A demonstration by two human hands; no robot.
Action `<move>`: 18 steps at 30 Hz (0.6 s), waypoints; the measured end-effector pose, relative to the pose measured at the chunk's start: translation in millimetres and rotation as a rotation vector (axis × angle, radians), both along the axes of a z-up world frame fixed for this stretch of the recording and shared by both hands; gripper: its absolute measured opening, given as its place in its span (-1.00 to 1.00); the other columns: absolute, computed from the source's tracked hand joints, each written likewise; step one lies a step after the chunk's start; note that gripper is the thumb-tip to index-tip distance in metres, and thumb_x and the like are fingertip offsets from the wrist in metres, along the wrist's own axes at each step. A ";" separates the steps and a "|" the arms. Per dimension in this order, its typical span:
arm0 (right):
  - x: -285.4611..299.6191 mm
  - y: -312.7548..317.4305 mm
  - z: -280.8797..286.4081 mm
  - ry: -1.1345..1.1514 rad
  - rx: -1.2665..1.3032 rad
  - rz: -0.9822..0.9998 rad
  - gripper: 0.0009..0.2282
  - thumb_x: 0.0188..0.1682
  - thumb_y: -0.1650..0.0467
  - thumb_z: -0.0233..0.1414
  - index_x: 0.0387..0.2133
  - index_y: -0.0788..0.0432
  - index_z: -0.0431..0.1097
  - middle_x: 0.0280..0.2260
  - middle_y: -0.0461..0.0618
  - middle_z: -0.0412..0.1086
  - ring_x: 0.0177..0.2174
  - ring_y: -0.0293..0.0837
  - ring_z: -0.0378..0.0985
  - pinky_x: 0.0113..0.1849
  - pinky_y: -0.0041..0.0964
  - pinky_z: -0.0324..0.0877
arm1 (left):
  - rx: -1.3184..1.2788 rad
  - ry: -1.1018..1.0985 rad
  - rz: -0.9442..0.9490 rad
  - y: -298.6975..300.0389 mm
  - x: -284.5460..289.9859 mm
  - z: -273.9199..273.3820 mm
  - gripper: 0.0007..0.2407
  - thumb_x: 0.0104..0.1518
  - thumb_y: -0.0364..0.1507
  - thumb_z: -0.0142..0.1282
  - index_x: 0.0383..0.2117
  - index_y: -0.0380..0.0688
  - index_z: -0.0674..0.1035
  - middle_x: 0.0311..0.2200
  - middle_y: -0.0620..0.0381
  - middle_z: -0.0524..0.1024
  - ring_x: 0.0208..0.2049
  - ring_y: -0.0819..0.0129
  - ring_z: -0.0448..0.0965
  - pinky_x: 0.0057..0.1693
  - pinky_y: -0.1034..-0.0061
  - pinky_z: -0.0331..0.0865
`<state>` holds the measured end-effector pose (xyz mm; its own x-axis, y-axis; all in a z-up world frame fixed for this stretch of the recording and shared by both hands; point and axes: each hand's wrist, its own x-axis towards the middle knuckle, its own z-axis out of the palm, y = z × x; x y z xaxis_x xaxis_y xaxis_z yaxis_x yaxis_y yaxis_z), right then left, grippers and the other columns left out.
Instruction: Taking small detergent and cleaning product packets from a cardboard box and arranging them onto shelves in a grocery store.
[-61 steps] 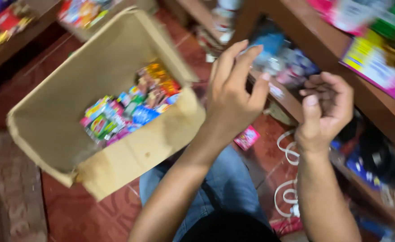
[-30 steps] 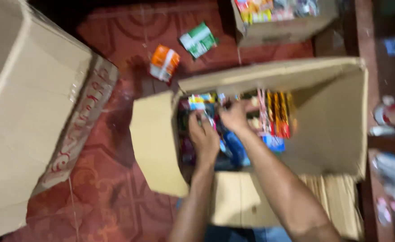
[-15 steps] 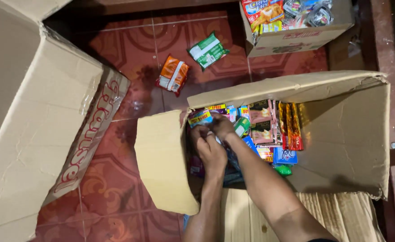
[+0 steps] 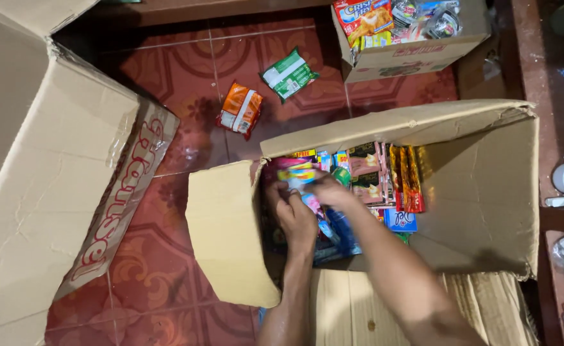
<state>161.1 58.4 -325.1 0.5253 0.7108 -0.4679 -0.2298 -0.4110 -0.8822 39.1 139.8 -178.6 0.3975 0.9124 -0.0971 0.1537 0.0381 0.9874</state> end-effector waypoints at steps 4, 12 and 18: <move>32.5 -46.1 65.9 0.287 -0.110 -0.128 -0.66 -0.04 0.47 0.17 0.04 0.14 0.42 -0.09 -0.07 0.51 -0.15 -0.18 0.48 -0.16 -0.20 0.37 | -0.072 -0.033 -0.039 0.2 5.2 6.9 -0.75 0.12 -0.50 -0.02 -0.09 -0.34 0.41 -0.19 -0.14 0.44 -0.12 0.08 0.45 0.12 0.30 0.31; 24.7 -71.5 134.9 0.558 0.211 -0.190 -0.70 0.04 0.54 0.07 0.06 0.29 0.39 -0.01 0.08 0.48 -0.04 -0.09 0.52 0.03 -0.13 0.45 | -0.273 -0.068 -0.304 -3.3 10.2 6.7 -0.46 0.23 -0.29 0.17 0.23 -0.38 0.26 -0.01 -0.14 0.53 0.04 0.20 0.54 0.15 0.39 0.35; 0.4 -74.8 136.1 0.413 -0.022 -0.380 -0.69 -0.02 0.49 -0.04 0.02 0.23 0.38 0.01 0.03 0.47 -0.04 -0.17 0.55 -0.04 -0.16 0.47 | -0.279 -0.278 -0.298 -20.1 15.2 -2.1 -0.74 -0.01 -0.54 0.31 -0.21 -0.30 0.53 -0.32 0.11 0.60 -0.29 0.50 0.60 -0.11 0.59 0.49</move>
